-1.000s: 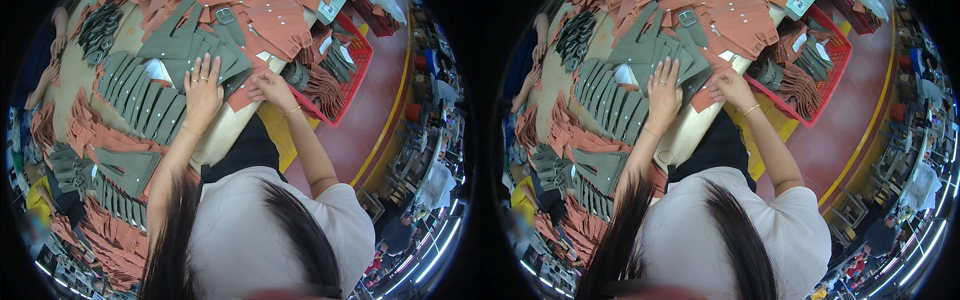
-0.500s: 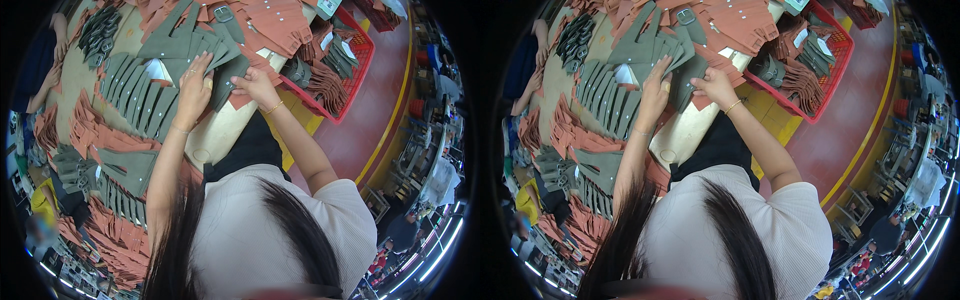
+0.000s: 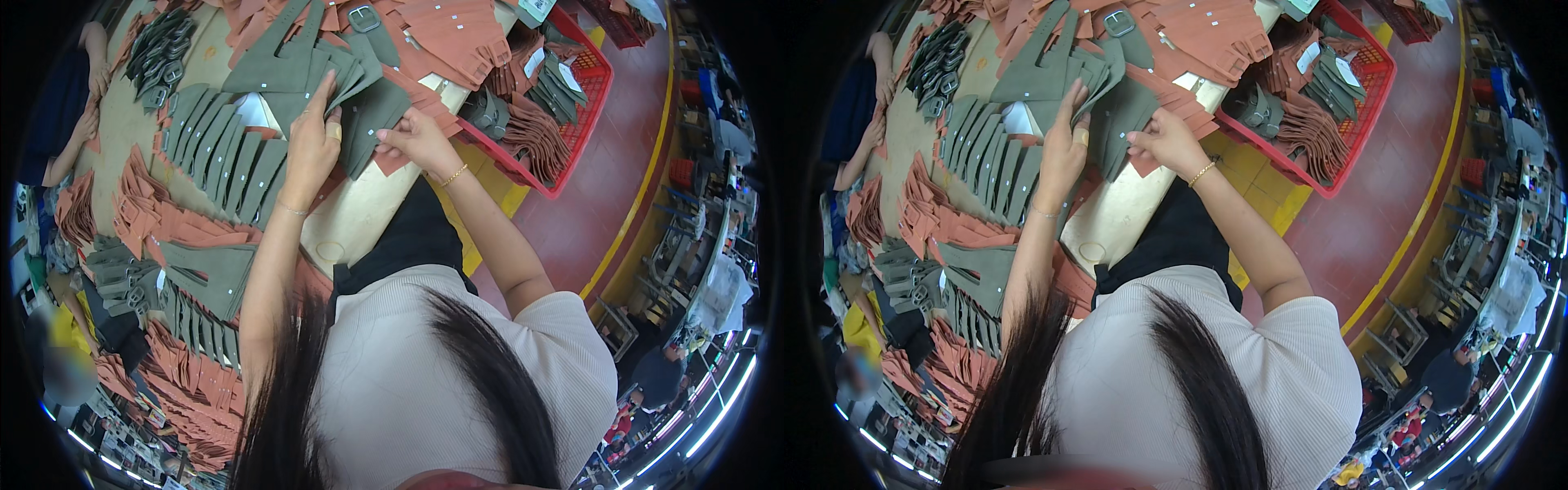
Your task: The person sorts and stacks pre-cut fabric pieces with metal buckles on a table. They pick up individual pieces, align them, and place them into neat piles, occasionally moving between different color groups.
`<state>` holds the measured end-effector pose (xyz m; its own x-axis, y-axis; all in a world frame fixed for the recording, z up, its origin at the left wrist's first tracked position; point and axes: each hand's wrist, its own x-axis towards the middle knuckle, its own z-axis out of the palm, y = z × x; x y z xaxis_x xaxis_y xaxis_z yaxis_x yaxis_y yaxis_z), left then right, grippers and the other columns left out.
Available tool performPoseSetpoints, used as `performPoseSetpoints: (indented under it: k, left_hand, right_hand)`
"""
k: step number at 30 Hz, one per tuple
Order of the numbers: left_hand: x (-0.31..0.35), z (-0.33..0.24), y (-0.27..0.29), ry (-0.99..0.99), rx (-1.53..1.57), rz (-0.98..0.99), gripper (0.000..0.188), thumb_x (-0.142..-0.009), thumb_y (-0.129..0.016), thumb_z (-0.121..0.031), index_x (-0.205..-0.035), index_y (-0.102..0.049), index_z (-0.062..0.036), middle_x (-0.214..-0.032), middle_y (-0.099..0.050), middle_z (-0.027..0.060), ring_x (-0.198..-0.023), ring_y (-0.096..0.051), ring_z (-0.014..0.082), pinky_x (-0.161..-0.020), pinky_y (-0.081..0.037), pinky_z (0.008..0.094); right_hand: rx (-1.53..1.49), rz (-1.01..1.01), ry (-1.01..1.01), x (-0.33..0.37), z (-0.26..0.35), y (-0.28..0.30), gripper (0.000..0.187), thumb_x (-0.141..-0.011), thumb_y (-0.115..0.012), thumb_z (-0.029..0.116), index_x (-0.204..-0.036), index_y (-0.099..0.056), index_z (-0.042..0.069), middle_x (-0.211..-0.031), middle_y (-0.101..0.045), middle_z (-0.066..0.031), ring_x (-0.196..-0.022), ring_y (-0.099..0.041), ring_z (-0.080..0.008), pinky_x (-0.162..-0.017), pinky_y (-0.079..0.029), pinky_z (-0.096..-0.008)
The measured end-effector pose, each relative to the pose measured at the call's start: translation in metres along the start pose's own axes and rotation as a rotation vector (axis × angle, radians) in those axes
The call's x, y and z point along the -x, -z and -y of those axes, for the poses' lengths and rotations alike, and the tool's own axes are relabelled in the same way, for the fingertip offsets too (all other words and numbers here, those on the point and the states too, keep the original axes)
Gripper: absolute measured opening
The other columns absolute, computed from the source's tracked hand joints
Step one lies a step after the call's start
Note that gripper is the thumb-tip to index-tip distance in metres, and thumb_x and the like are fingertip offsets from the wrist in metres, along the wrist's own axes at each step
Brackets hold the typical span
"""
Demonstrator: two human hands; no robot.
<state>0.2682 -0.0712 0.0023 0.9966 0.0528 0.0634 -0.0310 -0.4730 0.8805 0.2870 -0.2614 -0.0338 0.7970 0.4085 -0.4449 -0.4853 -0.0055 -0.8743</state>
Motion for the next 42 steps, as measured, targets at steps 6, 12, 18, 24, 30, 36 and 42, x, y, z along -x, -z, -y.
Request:
performPoseSetpoints:
  k: [6, 12, 18, 24, 30, 36, 42]
  left_hand:
    - [0.008, 0.008, -0.001, -0.310, -0.295, 0.016, 0.071, -0.079, -0.054, 0.011, -0.140, -0.049, -0.0252, -0.151, -0.034, 0.0230, -0.120, -0.053, 0.0441, -0.097, -0.047, 0.0445]
    - [0.012, 0.019, 0.000, -0.357, -0.473, 0.110, 0.074, -0.077, -0.056, 0.010, -0.137, -0.051, -0.0323, -0.155, -0.025, 0.0219, -0.122, -0.052, 0.0431, -0.100, -0.047, 0.0453]
    - [0.016, 0.015, -0.010, -0.332, -0.360, 0.041, 0.069, -0.084, -0.064, -0.006, -0.143, -0.042, -0.0325, -0.155, -0.026, 0.0214, -0.132, -0.043, 0.0415, -0.104, -0.038, 0.0563]
    - [0.020, 0.011, -0.008, -0.239, -0.562, 0.127, 0.072, -0.082, -0.067, -0.009, -0.147, -0.037, -0.0195, -0.149, -0.039, 0.0118, -0.138, -0.037, 0.0324, -0.111, -0.031, 0.0544]
    - [0.018, 0.014, -0.011, -0.187, -0.618, 0.083, 0.068, -0.083, -0.058, -0.001, -0.146, -0.039, -0.0192, -0.148, -0.043, 0.0071, -0.139, -0.038, 0.0281, -0.111, -0.032, 0.0538]
    - [0.013, 0.018, -0.007, -0.100, -0.440, 0.093, 0.057, -0.088, -0.050, -0.001, -0.142, -0.044, -0.0178, -0.146, -0.047, 0.0075, -0.137, -0.041, 0.0264, -0.110, -0.031, 0.0536]
    - [0.010, 0.017, -0.004, -0.070, -0.350, 0.091, 0.053, -0.090, -0.047, -0.001, -0.140, -0.045, -0.0169, -0.143, -0.050, 0.0078, -0.137, -0.041, 0.0260, -0.110, -0.031, 0.0541]
  right_hand:
    - [0.165, 0.174, 0.129, -0.016, -0.004, 0.011, 0.024, -0.089, -0.065, 0.005, -0.109, -0.059, -0.006, -0.098, -0.068, -0.0091, -0.085, -0.065, -0.0145, -0.080, -0.052, -0.0299]
    - [0.203, 0.128, 0.165, -0.012, -0.005, 0.008, 0.026, -0.088, -0.064, 0.005, -0.111, -0.060, -0.006, -0.096, -0.068, -0.0106, -0.082, -0.066, -0.0147, -0.080, -0.053, -0.0299]
    - [-0.030, 0.022, -0.016, -0.003, -0.002, -0.006, 0.030, -0.090, -0.062, 0.008, -0.114, -0.053, -0.005, -0.097, -0.066, -0.0100, -0.082, -0.067, -0.0153, -0.075, -0.058, -0.0288]
    - [-0.104, -0.046, -0.040, 0.001, -0.003, -0.015, 0.026, -0.089, -0.059, 0.008, -0.110, -0.053, -0.007, -0.096, -0.066, -0.0119, -0.078, -0.068, -0.0162, -0.071, -0.059, -0.0278]
    - [-0.069, -0.049, -0.051, 0.014, 0.004, -0.004, 0.027, -0.088, -0.058, 0.006, -0.111, -0.052, -0.007, -0.095, -0.066, -0.0129, -0.075, -0.069, -0.0183, -0.066, -0.060, -0.0286]
    - [0.281, -0.200, -0.139, 0.039, 0.015, 0.025, 0.038, -0.088, -0.064, 0.014, -0.116, -0.049, -0.006, -0.091, -0.066, -0.0149, -0.072, -0.069, -0.0193, -0.063, -0.059, -0.0300]
    - [0.610, -0.359, 0.144, 0.033, 0.028, 0.008, 0.041, -0.088, -0.069, 0.025, -0.110, -0.053, -0.006, -0.079, -0.067, -0.0136, -0.064, -0.069, -0.0164, -0.050, -0.054, -0.0279]
